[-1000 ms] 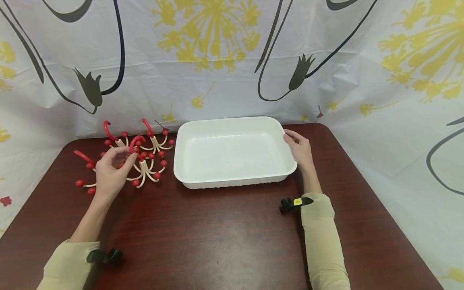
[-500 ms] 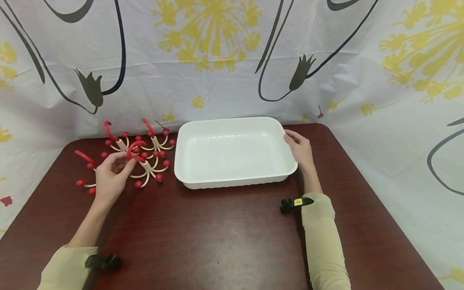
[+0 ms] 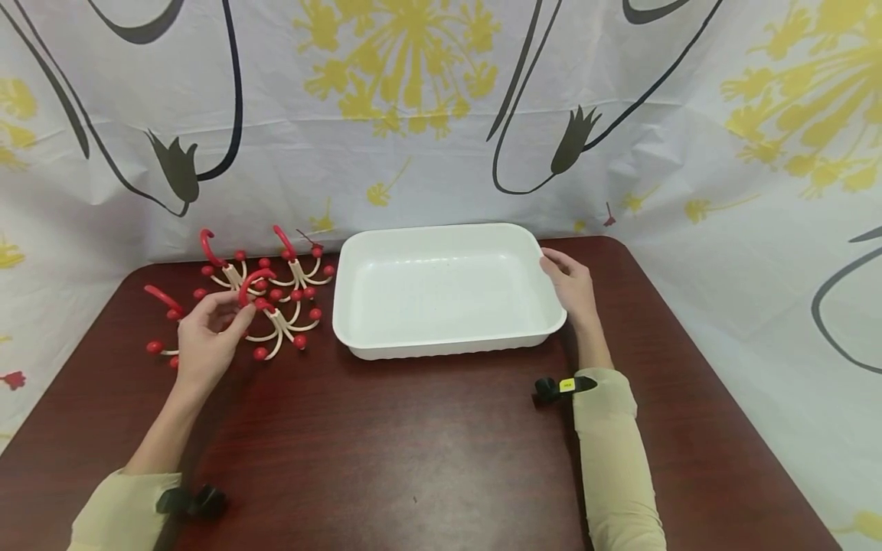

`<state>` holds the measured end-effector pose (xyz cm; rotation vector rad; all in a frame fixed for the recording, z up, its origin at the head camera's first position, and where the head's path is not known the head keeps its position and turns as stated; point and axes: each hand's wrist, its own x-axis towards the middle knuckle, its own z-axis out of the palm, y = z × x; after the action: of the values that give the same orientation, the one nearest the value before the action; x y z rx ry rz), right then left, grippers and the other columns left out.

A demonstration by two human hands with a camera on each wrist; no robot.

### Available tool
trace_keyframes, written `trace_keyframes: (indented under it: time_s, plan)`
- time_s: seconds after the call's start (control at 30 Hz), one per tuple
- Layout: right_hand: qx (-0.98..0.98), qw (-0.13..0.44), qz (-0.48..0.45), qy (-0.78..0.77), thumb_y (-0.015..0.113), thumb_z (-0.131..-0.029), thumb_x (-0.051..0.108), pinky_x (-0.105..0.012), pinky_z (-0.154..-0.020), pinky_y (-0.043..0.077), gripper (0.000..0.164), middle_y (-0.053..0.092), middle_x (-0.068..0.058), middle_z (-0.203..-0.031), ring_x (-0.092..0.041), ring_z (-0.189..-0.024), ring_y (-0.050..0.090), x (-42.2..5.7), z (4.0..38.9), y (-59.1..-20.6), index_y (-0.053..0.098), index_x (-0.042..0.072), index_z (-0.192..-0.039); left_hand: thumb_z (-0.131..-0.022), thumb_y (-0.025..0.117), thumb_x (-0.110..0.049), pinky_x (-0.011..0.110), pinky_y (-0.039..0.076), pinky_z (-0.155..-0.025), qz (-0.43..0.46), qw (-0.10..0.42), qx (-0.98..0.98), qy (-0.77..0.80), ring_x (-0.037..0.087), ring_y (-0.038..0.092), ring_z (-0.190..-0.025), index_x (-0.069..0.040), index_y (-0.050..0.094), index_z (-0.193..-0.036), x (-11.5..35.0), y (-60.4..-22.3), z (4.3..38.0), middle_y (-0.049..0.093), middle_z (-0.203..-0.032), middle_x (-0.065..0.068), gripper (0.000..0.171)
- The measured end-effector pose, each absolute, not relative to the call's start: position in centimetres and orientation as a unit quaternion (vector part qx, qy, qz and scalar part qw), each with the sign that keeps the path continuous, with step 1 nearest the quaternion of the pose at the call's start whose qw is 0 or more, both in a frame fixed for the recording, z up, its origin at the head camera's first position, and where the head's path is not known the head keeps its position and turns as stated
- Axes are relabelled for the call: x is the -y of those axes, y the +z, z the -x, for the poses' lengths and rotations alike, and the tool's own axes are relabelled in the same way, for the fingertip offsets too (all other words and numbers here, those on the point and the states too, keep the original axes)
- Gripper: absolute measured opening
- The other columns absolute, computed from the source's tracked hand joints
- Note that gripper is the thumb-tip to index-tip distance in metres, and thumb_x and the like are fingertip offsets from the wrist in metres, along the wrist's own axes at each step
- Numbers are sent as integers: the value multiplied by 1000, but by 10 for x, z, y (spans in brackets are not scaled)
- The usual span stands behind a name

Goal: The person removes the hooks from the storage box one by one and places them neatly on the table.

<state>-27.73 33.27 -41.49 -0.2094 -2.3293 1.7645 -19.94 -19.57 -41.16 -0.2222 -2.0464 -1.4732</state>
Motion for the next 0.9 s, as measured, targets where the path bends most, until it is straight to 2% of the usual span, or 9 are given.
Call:
trace_keyframes:
  time_s: [0.17,0.4,0.57,0.63,0.7,0.8,0.9]
  plan:
    - [791,107,69,598,65,-100,31,-18,-67,51,49,63,13,-91,-5,-82,60,-339,284,-423,60,3,-139,-88,72,7,11,48,-74,89,293,769,-561,2,59,-81,12,69,-107,195,-410,198,64,-94,4,20]
    - [811,93,76,573,63,-99,40,-18,-70,51,54,62,10,-99,-6,-87,60,-342,283,-420,58,8,-142,-88,69,12,12,48,-75,86,277,764,-577,2,59,-81,16,65,-110,195,-411,200,64,-96,6,22]
    - [830,89,71,546,61,-99,45,-19,-71,50,55,61,8,-101,-7,-89,59,-346,284,-419,59,10,-142,-91,68,7,12,48,-75,68,263,763,-586,3,59,-83,14,65,-112,194,-408,200,64,-96,-3,23]
    - [834,88,73,540,60,-99,47,-19,-73,50,56,63,5,-109,-7,-92,59,-346,283,-418,59,11,-142,-93,68,3,13,49,-75,72,256,755,-600,4,61,-83,11,66,-113,194,-406,199,64,-96,-6,22]
    - [836,84,75,538,57,-100,49,-19,-75,49,58,64,-4,-121,-7,-96,59,-347,281,-417,57,10,-144,-94,67,1,14,49,-75,77,250,747,-611,4,62,-83,11,66,-113,195,-403,199,66,-96,-7,22]
    - [839,81,81,532,53,-102,50,-17,-77,48,59,58,-13,-139,-6,-100,59,-347,278,-416,56,10,-145,-96,66,-1,14,49,-77,82,242,741,-621,4,63,-84,11,66,-113,196,-401,201,67,-97,-8,21]
    - [846,85,85,519,52,-102,50,-18,-77,48,59,57,-17,-141,-5,-99,58,-348,277,-415,56,10,-144,-98,64,-4,15,49,-80,78,231,745,-621,4,62,-87,10,66,-114,198,-401,203,67,-97,-9,22]
